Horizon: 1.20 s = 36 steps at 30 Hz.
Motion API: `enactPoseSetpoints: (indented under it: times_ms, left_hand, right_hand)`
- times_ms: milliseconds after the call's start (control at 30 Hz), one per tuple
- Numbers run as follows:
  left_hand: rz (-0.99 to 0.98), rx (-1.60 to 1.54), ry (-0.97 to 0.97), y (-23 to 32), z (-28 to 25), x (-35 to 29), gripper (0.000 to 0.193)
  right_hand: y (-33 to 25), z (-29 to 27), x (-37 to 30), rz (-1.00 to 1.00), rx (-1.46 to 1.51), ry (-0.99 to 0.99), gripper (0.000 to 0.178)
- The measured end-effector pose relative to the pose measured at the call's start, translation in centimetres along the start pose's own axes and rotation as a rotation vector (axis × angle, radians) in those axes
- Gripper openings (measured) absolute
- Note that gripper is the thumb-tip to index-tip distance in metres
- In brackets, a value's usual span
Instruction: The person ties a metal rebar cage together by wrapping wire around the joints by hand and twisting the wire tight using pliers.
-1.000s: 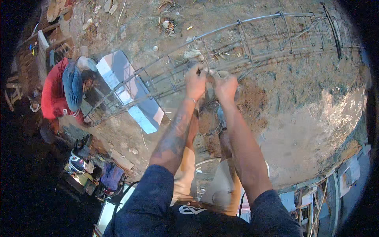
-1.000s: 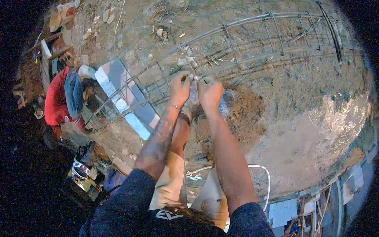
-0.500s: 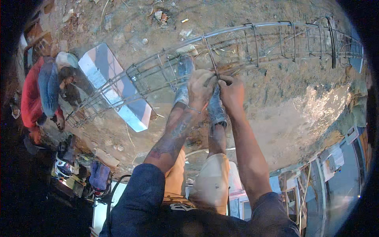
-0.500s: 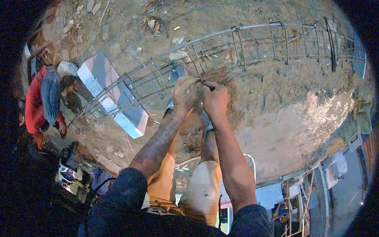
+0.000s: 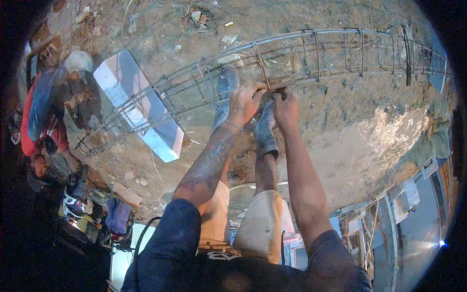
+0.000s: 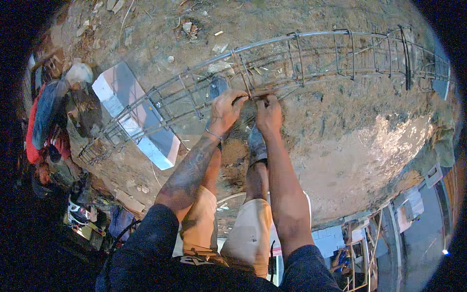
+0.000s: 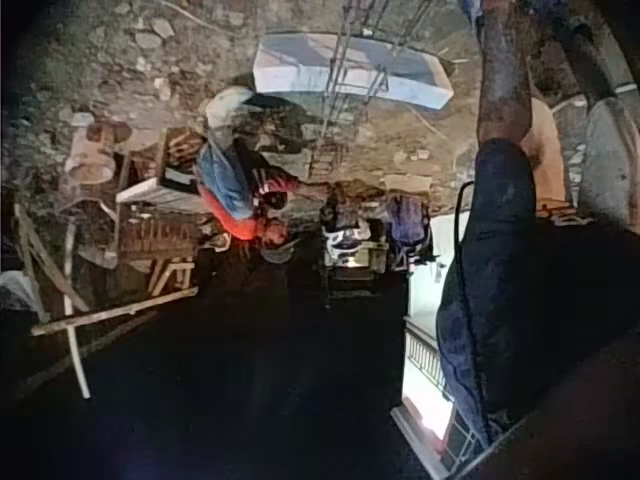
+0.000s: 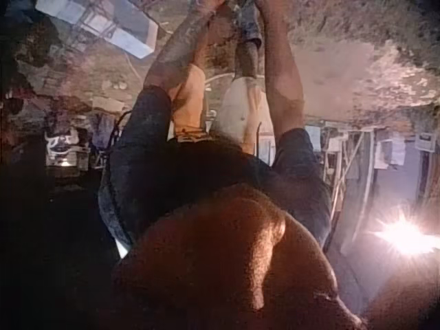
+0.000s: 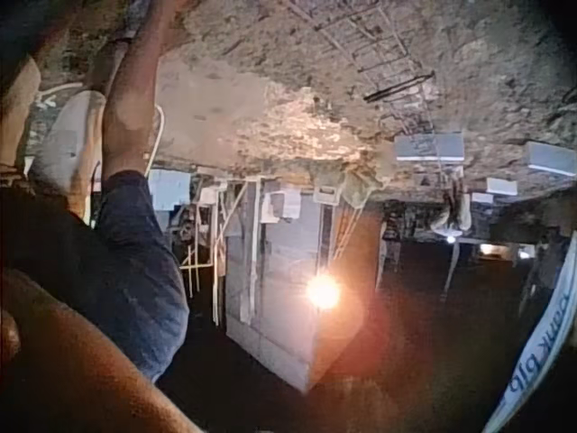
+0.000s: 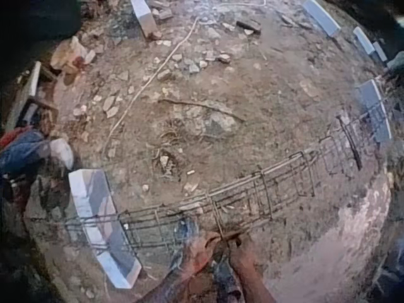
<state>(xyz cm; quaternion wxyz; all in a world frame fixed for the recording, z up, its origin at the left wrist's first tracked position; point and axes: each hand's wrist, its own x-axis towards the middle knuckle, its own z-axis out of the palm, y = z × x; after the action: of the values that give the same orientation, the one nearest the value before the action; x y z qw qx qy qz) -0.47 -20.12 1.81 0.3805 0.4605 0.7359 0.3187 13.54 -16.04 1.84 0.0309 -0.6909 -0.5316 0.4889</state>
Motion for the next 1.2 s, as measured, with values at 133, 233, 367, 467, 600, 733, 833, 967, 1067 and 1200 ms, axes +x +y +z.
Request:
enactPoseSetpoints:
  times_ms: [133, 233, 367, 467, 600, 733, 833, 967, 1067, 1200]
  left_hand:
    - [-0.03, -0.099, 0.062, 0.7, 0.3, 0.2, 0.011]
    - [-0.129, -0.048, 0.02, 0.3, -0.8, 0.5, 0.012]
    - [-0.26, 0.072, -0.091, 0.6, -0.4, 1.2, 0.015]
    - [-0.296, -0.038, -0.182, -0.3, -0.7, 1.9, 0.018]
    - [-0.469, -0.032, -0.25, -0.3, -0.3, 4.1, 0.018]
    - [-0.553, -0.036, -0.274, 0.5, -0.2, 4.4, 0.017]
    - [-0.318, 0.042, -0.121, 0.4, 0.7, 3.0, 0.015]
    - [-0.38, -0.16, 0.154, 1.0, 0.9, -0.6, 0.011]
    - [-0.046, 0.032, 0.261, 1.3, 1.7, -1.9, 0.01]
    - [0.098, -0.025, 0.33, 2.5, 1.9, -3.2, 0.012]
  right_hand:
    - [1.6, 0.8, 2.2, -0.092, 0.356, -0.088, 0.018]
    - [-0.5, 1.1, 0.5, 0.173, 0.532, -0.127, 0.018]
    - [-1.0, 2.0, -0.3, 0.146, 0.537, 0.02, 0.023]
    - [-2.4, 2.0, -0.4, 0.165, 0.554, 0.09, 0.037]
    - [-1.7, 1.9, -0.8, 0.197, 0.403, 0.129, 0.034]
    - [-0.3, 2.3, -0.3, 0.124, 0.319, 0.162, 0.035]
    - [-0.1, 1.9, -0.1, 0.007, 0.222, 0.194, 0.031]
    - [-2.3, 0.8, -1.2, 0.065, 0.106, 0.123, 0.024]
    - [-2.6, -0.5, -1.3, 0.061, 0.02, 0.096, 0.023]
    - [-3.2, -2.1, -2.4, 0.106, 0.111, -0.024, 0.021]
